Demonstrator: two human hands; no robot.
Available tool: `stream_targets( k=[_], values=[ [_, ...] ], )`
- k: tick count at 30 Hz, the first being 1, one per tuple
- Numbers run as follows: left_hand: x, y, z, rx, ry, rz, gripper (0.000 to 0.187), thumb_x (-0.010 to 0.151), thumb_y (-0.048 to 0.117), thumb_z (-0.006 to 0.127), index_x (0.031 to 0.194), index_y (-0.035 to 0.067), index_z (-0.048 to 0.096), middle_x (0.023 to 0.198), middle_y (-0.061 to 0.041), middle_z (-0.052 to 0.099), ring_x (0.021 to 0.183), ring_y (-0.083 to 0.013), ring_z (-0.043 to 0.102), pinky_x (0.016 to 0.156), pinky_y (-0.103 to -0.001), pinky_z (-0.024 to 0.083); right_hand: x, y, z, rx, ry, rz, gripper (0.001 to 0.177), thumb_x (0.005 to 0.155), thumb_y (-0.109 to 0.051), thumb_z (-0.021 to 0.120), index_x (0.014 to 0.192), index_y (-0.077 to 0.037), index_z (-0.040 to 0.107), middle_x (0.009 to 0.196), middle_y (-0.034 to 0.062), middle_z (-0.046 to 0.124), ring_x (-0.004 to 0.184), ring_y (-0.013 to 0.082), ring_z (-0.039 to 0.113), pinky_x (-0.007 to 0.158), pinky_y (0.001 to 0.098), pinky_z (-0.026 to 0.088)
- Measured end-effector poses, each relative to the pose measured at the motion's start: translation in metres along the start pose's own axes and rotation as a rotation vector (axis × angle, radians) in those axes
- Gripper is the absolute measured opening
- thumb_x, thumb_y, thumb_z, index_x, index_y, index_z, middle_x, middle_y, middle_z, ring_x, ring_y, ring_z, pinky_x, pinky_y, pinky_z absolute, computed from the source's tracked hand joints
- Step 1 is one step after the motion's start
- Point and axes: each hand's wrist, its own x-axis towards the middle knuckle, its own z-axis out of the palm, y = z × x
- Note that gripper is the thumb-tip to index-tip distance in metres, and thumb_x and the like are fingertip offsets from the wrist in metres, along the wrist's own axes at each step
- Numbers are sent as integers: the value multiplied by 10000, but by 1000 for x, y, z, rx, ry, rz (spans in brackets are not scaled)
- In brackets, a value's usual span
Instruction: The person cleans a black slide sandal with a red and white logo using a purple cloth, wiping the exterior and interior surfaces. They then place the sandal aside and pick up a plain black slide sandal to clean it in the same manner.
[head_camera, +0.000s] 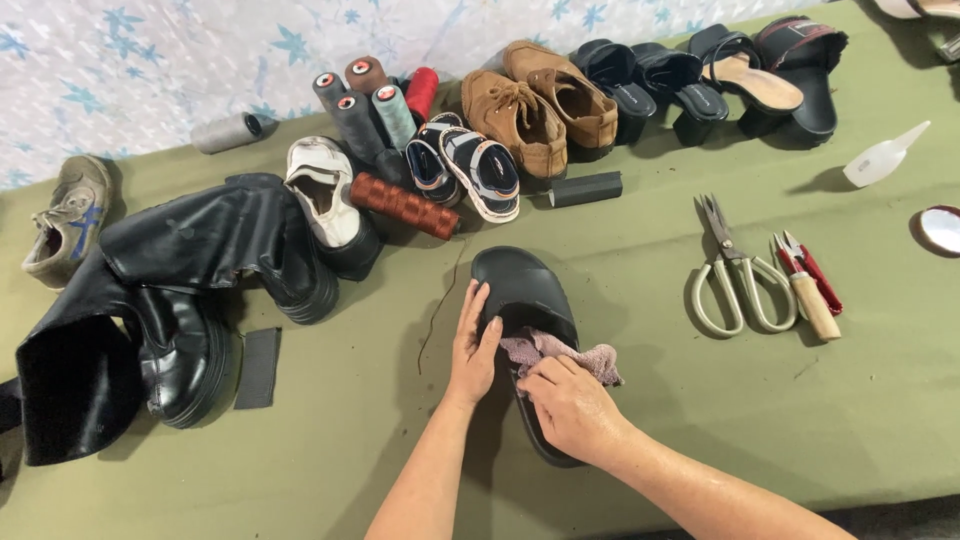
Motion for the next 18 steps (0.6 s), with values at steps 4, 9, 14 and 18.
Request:
stream_targets(
  k=[4,9,14,18],
  values=[
    [1,-8,-2,48,-28,50,649,979,409,602,1563,209,403,1725,-88,208,1594,-249,207,1258,-496,223,0,0,0,-2,9,6,236,896,38,530,1023,-49,709,941,84,623,740,273,550,718,381,507],
    [0,0,1,54,-12,44,676,945,311,671,1557,199,407,1717,-78,230,1593,-228,207,1274,-457,212,6,1,-8,13,-6,-13,227,895,34,546,1015,-41,724,946,88,639,752,274,568,715,387,521],
    [-1,2,-1,58,1,-55,709,911,322,708,1551,236,416,1720,-23,232,1586,-191,223,1272,-433,226,15,8,-32,-69,9,-105,178,859,-128,711,1030,-92,747,1114,82,675,1093,289,621,1018,493,485],
    [-1,-2,2,108,7,-10,717,918,390,695,1555,244,401,1717,-36,237,1584,-218,233,1268,-461,226,-2,19,-38,-90,13,119,495,779,-395,863,1212,-207,711,1503,116,507,1372,409,461,1100,626,362]
  ],
)
